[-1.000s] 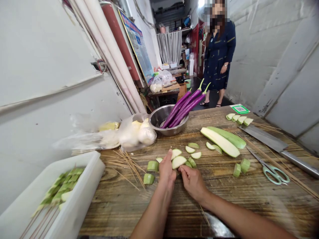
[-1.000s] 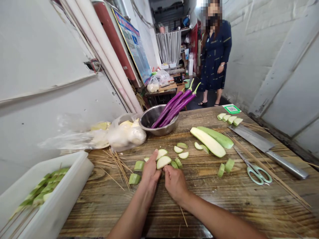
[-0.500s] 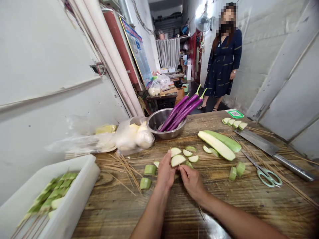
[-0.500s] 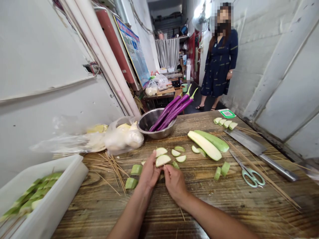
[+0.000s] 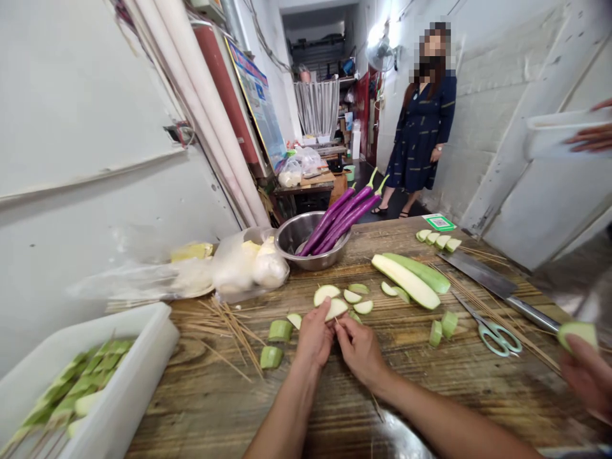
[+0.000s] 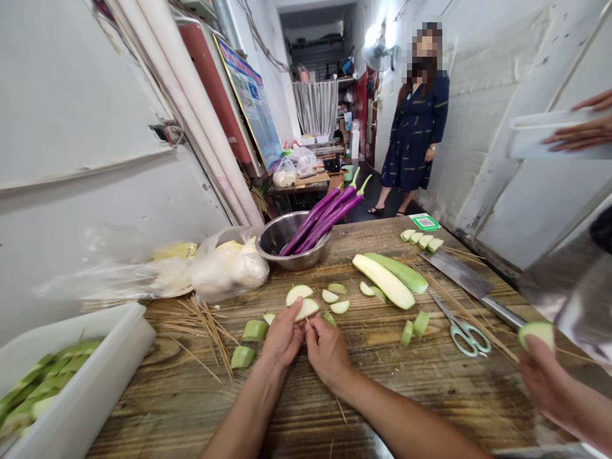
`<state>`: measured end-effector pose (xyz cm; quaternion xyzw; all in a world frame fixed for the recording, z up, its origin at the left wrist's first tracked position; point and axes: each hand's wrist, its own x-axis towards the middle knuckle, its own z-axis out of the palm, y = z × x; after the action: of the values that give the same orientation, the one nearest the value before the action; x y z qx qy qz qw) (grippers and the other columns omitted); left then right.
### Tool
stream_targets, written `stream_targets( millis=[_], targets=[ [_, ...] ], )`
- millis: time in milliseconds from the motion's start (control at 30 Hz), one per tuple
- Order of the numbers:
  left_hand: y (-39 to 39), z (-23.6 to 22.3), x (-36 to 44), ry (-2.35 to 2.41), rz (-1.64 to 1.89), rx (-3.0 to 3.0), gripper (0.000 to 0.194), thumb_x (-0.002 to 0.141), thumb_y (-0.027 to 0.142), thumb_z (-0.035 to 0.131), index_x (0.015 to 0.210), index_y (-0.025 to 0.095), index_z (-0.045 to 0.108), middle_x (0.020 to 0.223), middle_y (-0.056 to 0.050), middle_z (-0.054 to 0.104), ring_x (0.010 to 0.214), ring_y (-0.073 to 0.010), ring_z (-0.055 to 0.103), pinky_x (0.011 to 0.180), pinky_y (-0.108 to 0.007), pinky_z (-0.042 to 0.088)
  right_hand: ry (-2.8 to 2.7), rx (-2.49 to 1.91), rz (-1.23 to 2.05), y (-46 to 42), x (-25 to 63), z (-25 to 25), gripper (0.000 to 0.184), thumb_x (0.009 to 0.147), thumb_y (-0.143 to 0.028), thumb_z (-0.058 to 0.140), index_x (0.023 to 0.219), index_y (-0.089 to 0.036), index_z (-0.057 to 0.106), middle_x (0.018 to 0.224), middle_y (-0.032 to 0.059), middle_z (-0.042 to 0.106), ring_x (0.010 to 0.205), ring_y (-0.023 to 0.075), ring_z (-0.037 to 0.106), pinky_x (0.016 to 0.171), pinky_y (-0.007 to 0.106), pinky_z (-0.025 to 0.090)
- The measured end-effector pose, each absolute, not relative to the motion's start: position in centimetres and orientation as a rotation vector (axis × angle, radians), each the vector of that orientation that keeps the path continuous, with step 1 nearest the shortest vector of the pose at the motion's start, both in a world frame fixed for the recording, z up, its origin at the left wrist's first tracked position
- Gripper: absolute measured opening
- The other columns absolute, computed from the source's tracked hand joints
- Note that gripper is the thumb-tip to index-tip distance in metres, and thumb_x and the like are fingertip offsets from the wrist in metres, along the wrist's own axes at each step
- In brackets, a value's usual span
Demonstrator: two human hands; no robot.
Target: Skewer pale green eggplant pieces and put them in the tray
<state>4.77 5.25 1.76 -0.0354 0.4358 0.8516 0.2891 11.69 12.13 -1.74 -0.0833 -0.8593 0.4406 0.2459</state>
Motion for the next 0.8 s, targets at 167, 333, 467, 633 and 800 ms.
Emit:
stream_targets(
  millis=[167,333,467,633,800],
  targets=[
    [5.3,1.6,4.9,1.206,2.237,-0.105,0.025,0.063,0.027,0.073,0.077,0.007,0.064,0.068,-0.008,0.068,0.060,-0.0149,0.063,0.061,-0.024,0.050,-2.348,-0.247,1.122,12.0,11.6,-1.8,0.023,0.086,-0.018,0.040,0.071,-0.017,0.057,0.063,0.0029,0.060,0.056,0.0133,0.053,0.054,0.023,0.035],
    [5.2,1.5,4.9,1.176,2.236,-0.150,0.019,0.068,0.023,0.069,0.080,0.008,0.063,0.072,-0.008,0.069,0.061,-0.0154,0.064,0.059,-0.025,0.051,-2.325,-0.270,1.118,11.9,11.6,-1.8,0.022,0.085,-0.019,0.041,0.069,-0.017,0.056,0.061,0.0022,0.058,0.053,0.0128,0.052,0.052,0.023,0.033],
    [5.3,1.2,4.9,1.191,2.243,-0.147,0.020,0.069,0.022,0.068,0.082,0.008,0.064,0.072,-0.009,0.069,0.064,-0.0176,0.066,0.059,-0.025,0.052,-2.329,-0.280,1.160,12.0,11.6,-1.9,0.025,0.086,-0.020,0.040,0.066,-0.017,0.055,0.058,0.0015,0.057,0.052,0.0121,0.050,0.051,0.022,0.032],
    [5.6,0.8,4.8,1.216,2.273,-0.208,0.017,0.070,0.022,0.067,0.080,0.008,0.064,0.073,-0.009,0.069,0.063,-0.0175,0.066,0.056,-0.025,0.052,-2.329,-0.317,1.181,12.1,11.5,-1.8,0.025,0.084,-0.020,0.042,0.063,-0.017,0.056,0.055,0.0005,0.056,0.050,0.0115,0.049,0.051,0.022,0.031],
    [5.8,0.9,5.1,1.193,2.271,-0.209,0.014,0.070,0.018,0.067,0.078,0.008,0.064,0.068,-0.007,0.068,0.057,-0.0135,0.063,0.055,-0.022,0.051,-2.304,-0.357,1.276,12.2,11.3,-1.1,0.027,0.084,-0.019,0.042,0.060,-0.017,0.054,0.050,-0.0013,0.051,0.048,0.0107,0.047,0.049,0.021,0.031]
  ],
)
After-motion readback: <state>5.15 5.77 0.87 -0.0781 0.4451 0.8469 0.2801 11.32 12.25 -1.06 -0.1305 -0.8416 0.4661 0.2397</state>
